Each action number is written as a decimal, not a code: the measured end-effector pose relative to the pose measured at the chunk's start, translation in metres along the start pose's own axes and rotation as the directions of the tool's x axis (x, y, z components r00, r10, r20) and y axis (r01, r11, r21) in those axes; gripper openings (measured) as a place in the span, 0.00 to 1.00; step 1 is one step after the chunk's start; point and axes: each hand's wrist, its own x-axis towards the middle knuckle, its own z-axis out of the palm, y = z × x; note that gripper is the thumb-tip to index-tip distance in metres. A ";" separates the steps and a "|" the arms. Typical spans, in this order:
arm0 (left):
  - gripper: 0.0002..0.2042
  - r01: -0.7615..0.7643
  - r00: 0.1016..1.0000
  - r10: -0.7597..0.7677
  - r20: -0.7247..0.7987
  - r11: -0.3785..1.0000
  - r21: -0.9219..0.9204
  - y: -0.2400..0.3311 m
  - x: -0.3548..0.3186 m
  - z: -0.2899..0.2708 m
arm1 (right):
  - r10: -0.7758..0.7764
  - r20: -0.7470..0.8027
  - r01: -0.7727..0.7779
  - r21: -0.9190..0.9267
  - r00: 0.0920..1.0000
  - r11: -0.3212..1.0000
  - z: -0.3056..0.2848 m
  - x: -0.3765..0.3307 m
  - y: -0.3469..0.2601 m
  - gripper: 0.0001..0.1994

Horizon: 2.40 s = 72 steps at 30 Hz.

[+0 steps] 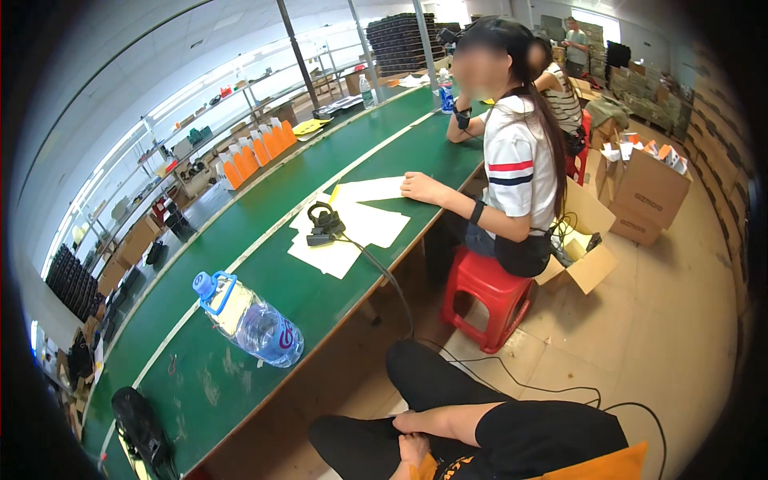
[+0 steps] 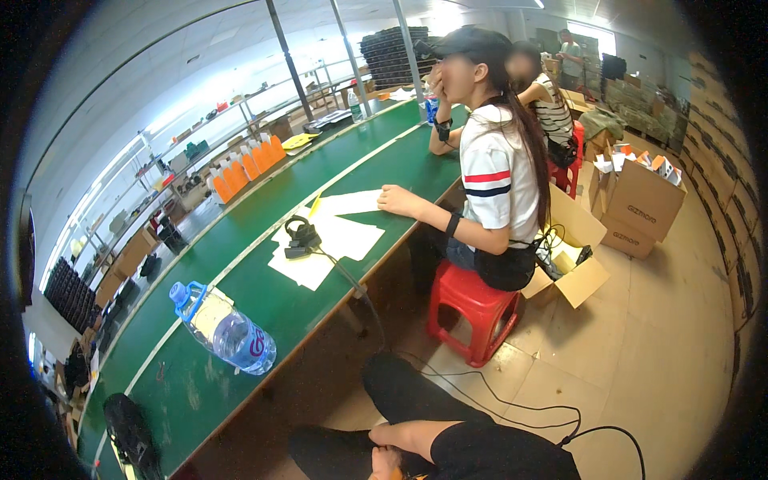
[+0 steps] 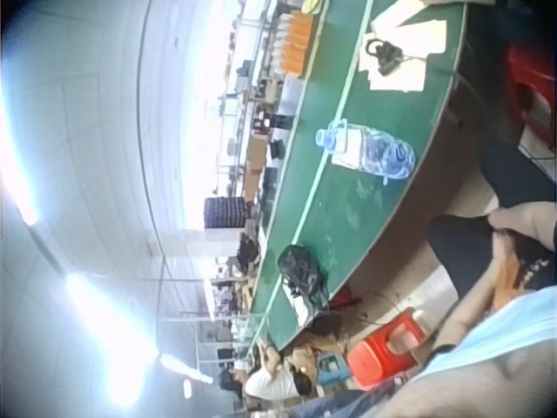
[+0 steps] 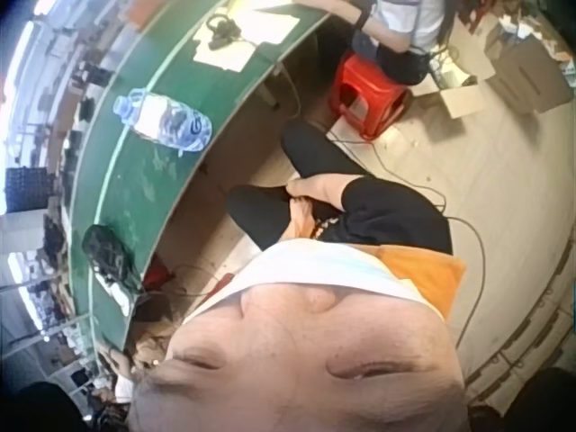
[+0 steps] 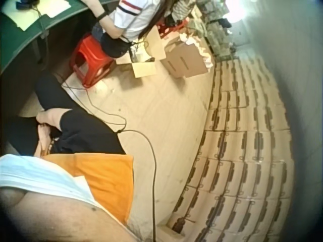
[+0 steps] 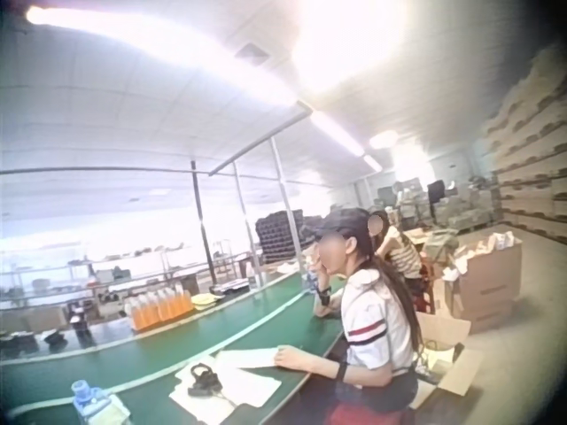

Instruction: Assemble electronic components by attaching straps or mounts.

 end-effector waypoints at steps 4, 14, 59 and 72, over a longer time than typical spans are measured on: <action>0.16 0.004 1.000 -0.002 -0.022 0.994 0.106 0.001 0.001 0.028 | -0.480 0.700 -0.093 0.610 0.529 0.787 -0.049 0.051 0.048 0.14; 0.12 0.001 0.998 0.004 -0.065 0.996 0.091 0.000 0.002 0.035 | -0.378 0.799 -0.339 0.557 0.468 0.758 -0.069 0.051 0.054 0.13; 0.11 0.066 0.997 -0.065 -0.031 0.998 0.018 0.006 0.003 0.007 | -0.591 0.748 0.252 0.535 0.302 0.806 -0.044 0.058 0.039 0.17; 0.10 0.028 0.999 -0.028 -0.015 1.000 -0.005 0.008 0.008 0.017 | -0.522 0.707 0.186 0.499 0.477 0.846 -0.048 0.057 0.053 0.16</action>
